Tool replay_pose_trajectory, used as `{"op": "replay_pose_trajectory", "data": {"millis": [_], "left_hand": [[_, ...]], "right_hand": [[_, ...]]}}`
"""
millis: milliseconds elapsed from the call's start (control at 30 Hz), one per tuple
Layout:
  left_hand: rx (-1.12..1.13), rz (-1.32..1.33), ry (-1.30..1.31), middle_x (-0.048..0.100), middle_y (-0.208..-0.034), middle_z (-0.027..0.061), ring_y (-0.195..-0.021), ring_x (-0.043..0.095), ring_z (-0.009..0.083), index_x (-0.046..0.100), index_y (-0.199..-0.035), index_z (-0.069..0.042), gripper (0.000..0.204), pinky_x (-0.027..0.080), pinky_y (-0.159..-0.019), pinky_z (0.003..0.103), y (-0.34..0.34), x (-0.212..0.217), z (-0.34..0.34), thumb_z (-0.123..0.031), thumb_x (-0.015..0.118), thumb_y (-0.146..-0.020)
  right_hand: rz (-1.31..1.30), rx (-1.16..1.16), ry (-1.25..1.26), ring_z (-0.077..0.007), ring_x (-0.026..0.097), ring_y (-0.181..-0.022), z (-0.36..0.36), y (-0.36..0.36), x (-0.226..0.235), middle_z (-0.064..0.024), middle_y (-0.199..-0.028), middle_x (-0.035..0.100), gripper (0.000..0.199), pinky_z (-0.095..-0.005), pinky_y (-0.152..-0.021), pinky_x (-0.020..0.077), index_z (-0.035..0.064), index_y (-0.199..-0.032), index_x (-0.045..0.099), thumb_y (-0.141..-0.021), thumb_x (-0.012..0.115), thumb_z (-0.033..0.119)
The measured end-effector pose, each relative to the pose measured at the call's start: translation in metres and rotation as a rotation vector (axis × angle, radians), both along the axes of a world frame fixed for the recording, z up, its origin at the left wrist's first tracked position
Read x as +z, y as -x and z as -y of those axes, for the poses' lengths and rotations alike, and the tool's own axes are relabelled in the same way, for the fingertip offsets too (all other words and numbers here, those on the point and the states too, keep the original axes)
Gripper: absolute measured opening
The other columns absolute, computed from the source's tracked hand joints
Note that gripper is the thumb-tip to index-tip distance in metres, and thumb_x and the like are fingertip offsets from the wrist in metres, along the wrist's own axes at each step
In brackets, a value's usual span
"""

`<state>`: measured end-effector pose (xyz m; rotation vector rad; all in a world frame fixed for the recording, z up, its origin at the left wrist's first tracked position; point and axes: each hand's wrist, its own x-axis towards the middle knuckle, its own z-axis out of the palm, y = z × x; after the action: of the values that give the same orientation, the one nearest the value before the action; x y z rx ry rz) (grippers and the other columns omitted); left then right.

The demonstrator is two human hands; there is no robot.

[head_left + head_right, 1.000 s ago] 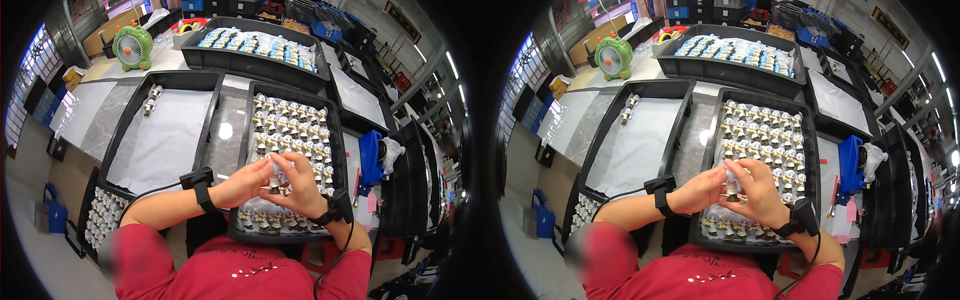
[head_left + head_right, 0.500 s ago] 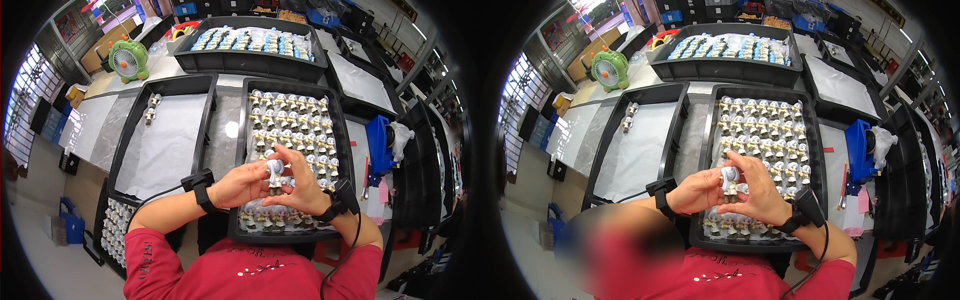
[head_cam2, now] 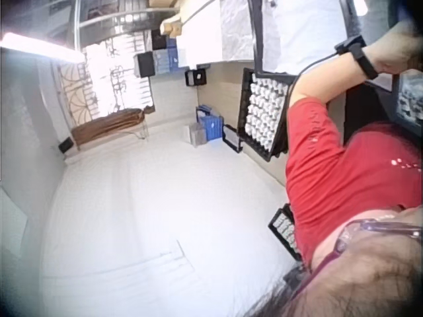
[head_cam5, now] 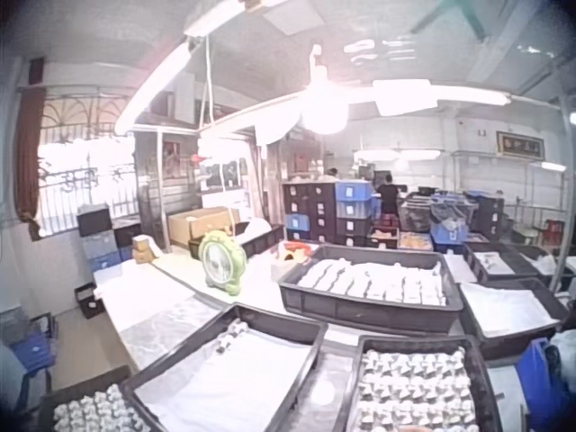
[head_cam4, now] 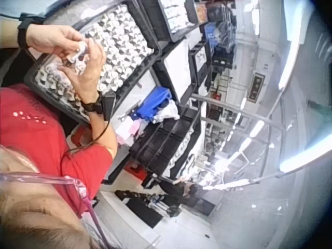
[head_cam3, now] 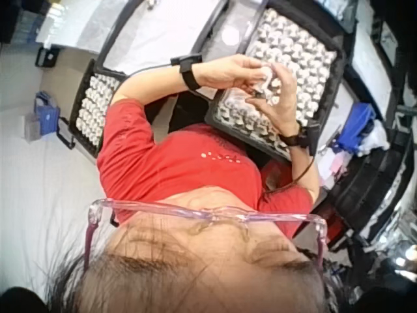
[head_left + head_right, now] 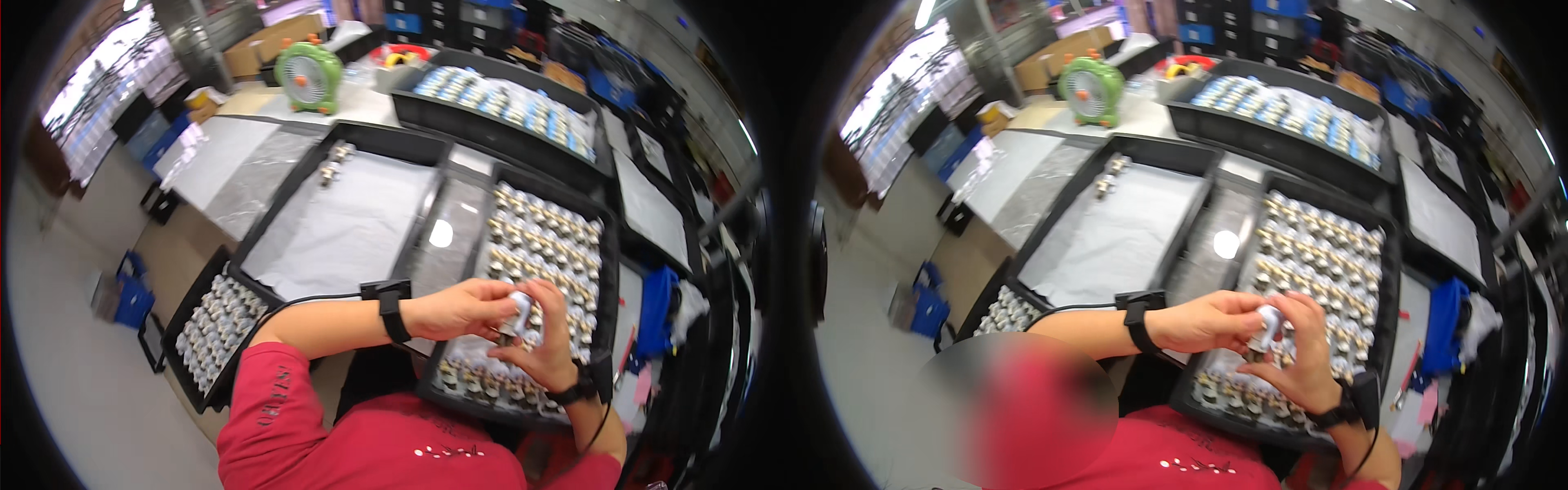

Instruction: Inspecting small plastic figurines and placing them neatly into a paper-lined tray.

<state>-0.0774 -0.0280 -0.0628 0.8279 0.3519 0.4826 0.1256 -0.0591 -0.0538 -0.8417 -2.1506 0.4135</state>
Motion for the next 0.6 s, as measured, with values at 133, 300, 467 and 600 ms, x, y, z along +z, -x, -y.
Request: {"op": "replay_pose_trajectory", "data": {"millis": [133,300,467,600], "left_hand": [[0.159,-0.235,-0.181,0.061,-0.106,-0.0013,-0.09,0.058,0.0073,0.052,-0.122,-0.008,0.038,0.048,-0.074,0.023,0.04,0.037,-0.022,-0.024,0.06,-0.089],[0.698,-0.684,-0.619,0.064,-0.095,0.0043,-0.082,0.062,0.0096,0.059,-0.111,-0.003,0.03,0.05,-0.073,0.023,0.143,0.046,-0.119,-0.017,0.063,-0.085],[1.169,-1.471,-0.797,0.066,-0.084,0.0139,-0.073,0.065,0.0199,0.062,-0.096,0.001,0.037,0.052,-0.065,0.032,0.24,-0.03,-0.176,-0.02,0.073,-0.067],[1.139,-1.723,-0.856,0.065,-0.087,0.0195,-0.082,0.064,0.0318,0.066,-0.088,-0.002,0.028,0.05,-0.074,0.038,0.257,-0.066,-0.191,-0.02,0.07,-0.067]], "right_hand": [[-0.011,-0.074,0.067,-0.0326,0.045,-0.114,0.002,0.0,0.005,-0.016,-0.122,0.047,0.081,-0.0424,-0.098,0.0347,0.0031,-0.127,0.041,-0.06,0.083,0.02],[-0.08,-0.175,0.161,-0.0271,0.049,-0.109,0.0,-0.003,0.007,-0.0137,-0.121,0.05,0.071,-0.0363,-0.091,0.0393,0.0038,-0.128,0.041,-0.066,0.076,0.009],[-0.087,-0.192,0.166,-0.0262,0.052,-0.106,-0.01,-0.003,0.005,-0.0133,-0.119,0.051,0.068,-0.0356,-0.088,0.0407,0.0037,-0.127,0.042,-0.067,0.073,0.004],[-0.079,-0.216,0.199,-0.026,0.052,-0.105,-0.015,-0.003,0.007,-0.0138,-0.118,0.052,0.063,-0.0344,-0.085,0.0414,0.0029,-0.125,0.045,-0.068,0.07,0.004]]}}
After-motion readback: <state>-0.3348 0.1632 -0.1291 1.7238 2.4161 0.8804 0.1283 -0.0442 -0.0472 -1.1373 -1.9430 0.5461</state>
